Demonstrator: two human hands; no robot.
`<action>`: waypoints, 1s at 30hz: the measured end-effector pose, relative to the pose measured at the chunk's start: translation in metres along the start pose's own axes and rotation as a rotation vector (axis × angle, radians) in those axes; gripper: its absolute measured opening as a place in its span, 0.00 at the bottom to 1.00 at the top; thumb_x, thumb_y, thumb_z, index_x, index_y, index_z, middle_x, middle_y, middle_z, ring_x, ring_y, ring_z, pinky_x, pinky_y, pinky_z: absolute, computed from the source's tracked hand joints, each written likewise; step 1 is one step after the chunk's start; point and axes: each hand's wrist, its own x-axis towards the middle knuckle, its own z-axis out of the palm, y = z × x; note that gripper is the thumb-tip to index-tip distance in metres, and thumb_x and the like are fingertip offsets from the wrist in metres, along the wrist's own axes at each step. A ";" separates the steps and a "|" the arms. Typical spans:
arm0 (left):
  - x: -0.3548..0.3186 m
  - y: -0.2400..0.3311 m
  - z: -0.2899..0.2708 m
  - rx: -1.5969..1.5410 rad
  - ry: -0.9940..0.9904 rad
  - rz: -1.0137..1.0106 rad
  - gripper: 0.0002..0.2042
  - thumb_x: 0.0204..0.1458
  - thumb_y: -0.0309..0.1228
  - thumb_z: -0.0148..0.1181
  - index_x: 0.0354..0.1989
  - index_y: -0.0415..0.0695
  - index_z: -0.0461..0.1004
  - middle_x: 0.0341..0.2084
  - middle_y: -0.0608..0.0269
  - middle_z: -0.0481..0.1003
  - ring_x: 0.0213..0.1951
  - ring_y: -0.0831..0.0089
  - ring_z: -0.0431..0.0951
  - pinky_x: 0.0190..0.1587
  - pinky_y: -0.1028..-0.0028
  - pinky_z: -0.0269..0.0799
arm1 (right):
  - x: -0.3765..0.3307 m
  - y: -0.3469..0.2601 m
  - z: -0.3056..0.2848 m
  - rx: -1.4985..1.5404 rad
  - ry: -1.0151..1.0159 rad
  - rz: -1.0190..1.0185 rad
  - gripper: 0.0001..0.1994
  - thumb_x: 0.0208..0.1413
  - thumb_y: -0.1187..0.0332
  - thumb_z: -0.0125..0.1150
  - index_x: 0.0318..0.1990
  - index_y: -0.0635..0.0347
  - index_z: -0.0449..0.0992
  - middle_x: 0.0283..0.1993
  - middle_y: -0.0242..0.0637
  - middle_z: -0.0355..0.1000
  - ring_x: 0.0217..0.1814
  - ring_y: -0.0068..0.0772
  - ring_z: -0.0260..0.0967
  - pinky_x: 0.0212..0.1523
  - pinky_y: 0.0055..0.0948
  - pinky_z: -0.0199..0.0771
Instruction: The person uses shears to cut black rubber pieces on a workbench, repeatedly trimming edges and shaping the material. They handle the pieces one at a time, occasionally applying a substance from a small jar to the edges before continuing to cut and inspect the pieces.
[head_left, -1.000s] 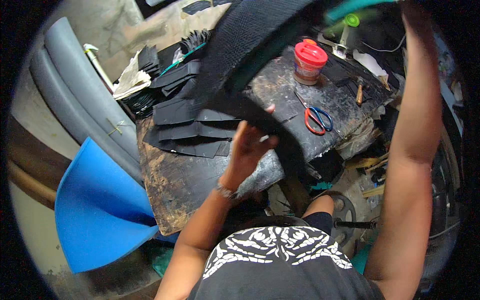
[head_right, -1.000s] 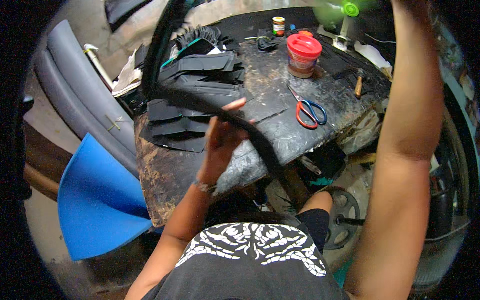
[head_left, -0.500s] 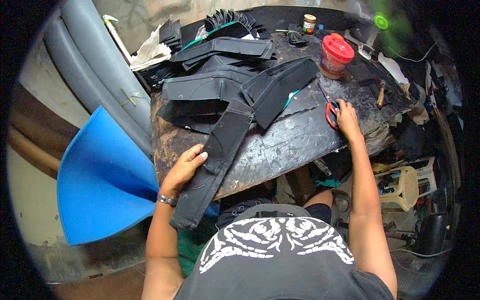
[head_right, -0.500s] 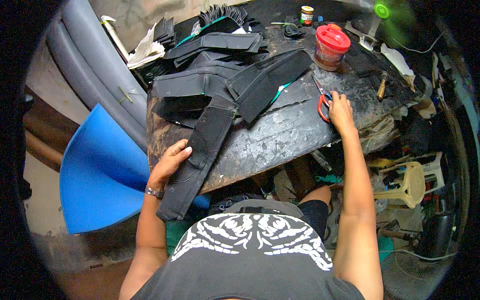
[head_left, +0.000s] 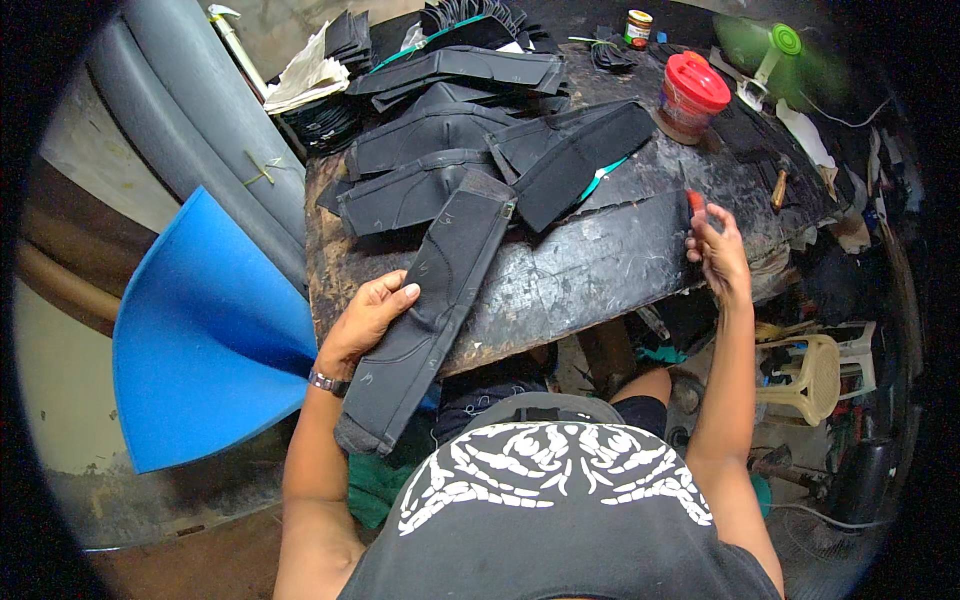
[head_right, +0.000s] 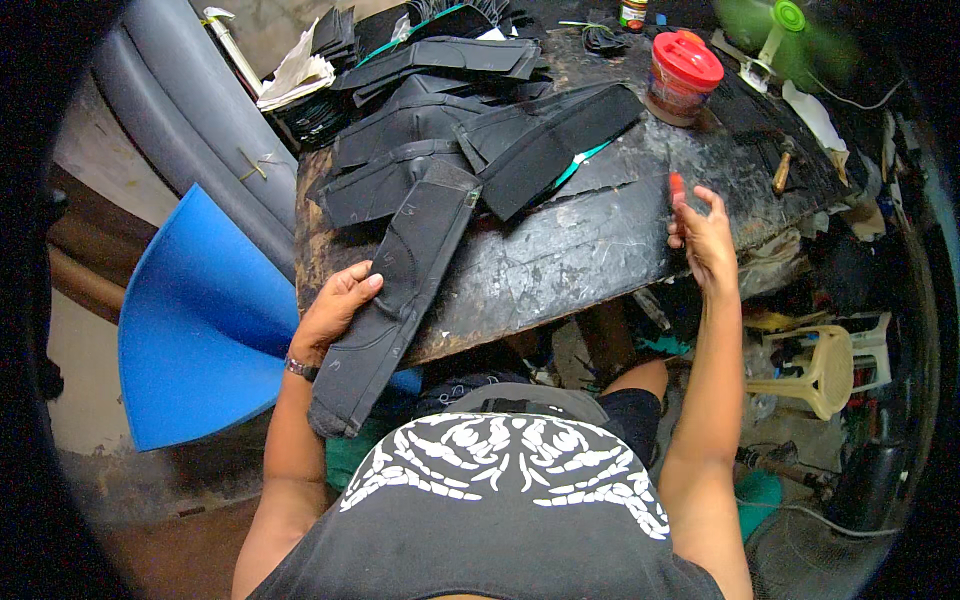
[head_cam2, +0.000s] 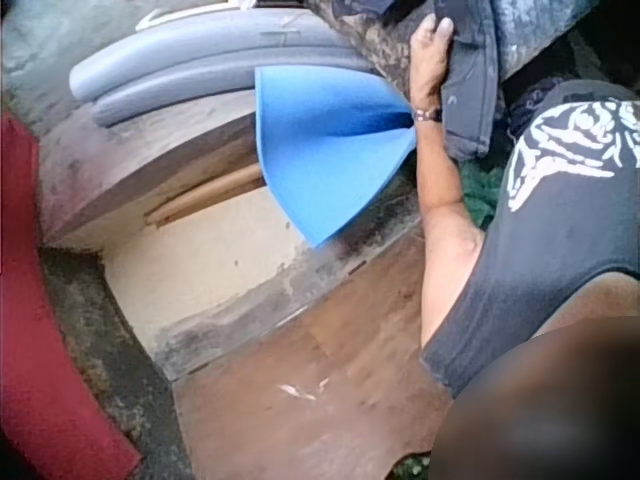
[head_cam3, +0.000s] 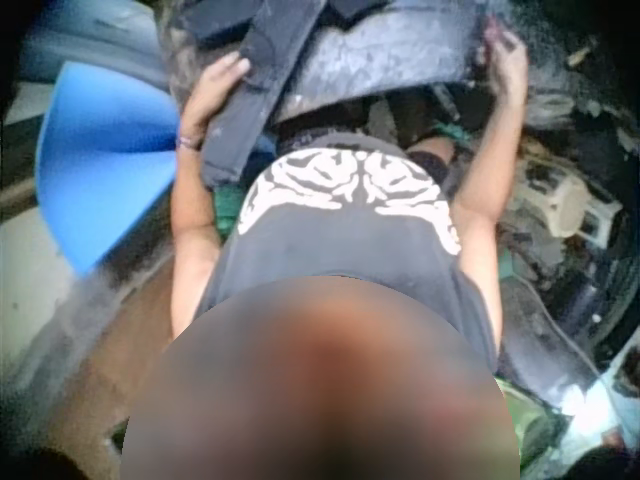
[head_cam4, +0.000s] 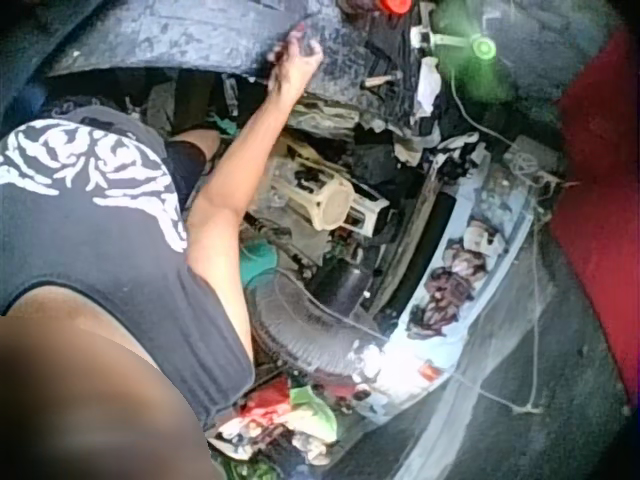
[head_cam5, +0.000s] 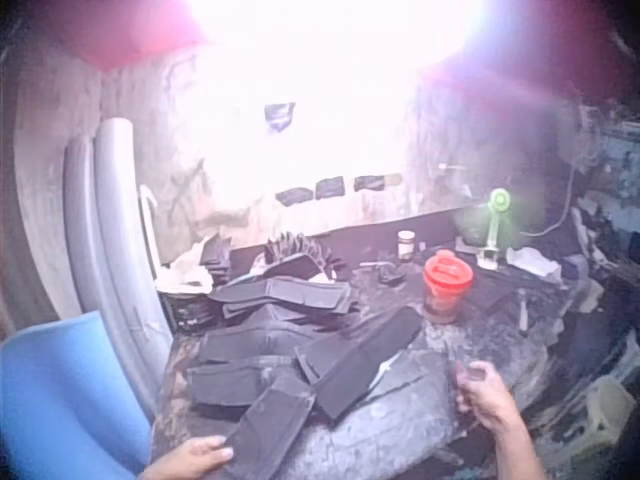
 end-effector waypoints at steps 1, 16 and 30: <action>-0.001 0.004 0.000 0.030 0.017 -0.003 0.15 0.61 0.33 0.53 0.52 0.36 0.69 0.44 0.64 0.76 0.40 0.80 0.77 0.45 0.78 0.73 | -0.013 -0.004 0.007 0.179 -0.131 0.057 0.21 0.57 0.63 0.61 0.54 0.59 0.63 0.32 0.34 0.68 0.23 0.24 0.63 0.18 0.22 0.62; -0.036 0.068 -0.009 0.105 0.014 -0.093 0.17 0.61 0.32 0.52 0.53 0.32 0.67 0.43 0.61 0.75 0.41 0.79 0.76 0.46 0.78 0.73 | -0.060 0.001 0.139 0.028 -1.194 0.590 0.36 0.59 0.32 0.33 0.49 0.58 0.66 0.28 0.37 0.68 0.21 0.27 0.66 0.22 0.30 0.73; -0.027 0.036 0.014 0.289 0.557 0.217 0.08 0.59 0.27 0.55 0.43 0.35 0.73 0.39 0.65 0.75 0.43 0.78 0.72 0.48 0.78 0.66 | -0.076 0.004 0.164 -0.022 -0.828 0.239 0.19 0.63 0.49 0.48 0.48 0.55 0.65 0.22 0.25 0.59 0.15 0.14 0.51 0.13 0.18 0.54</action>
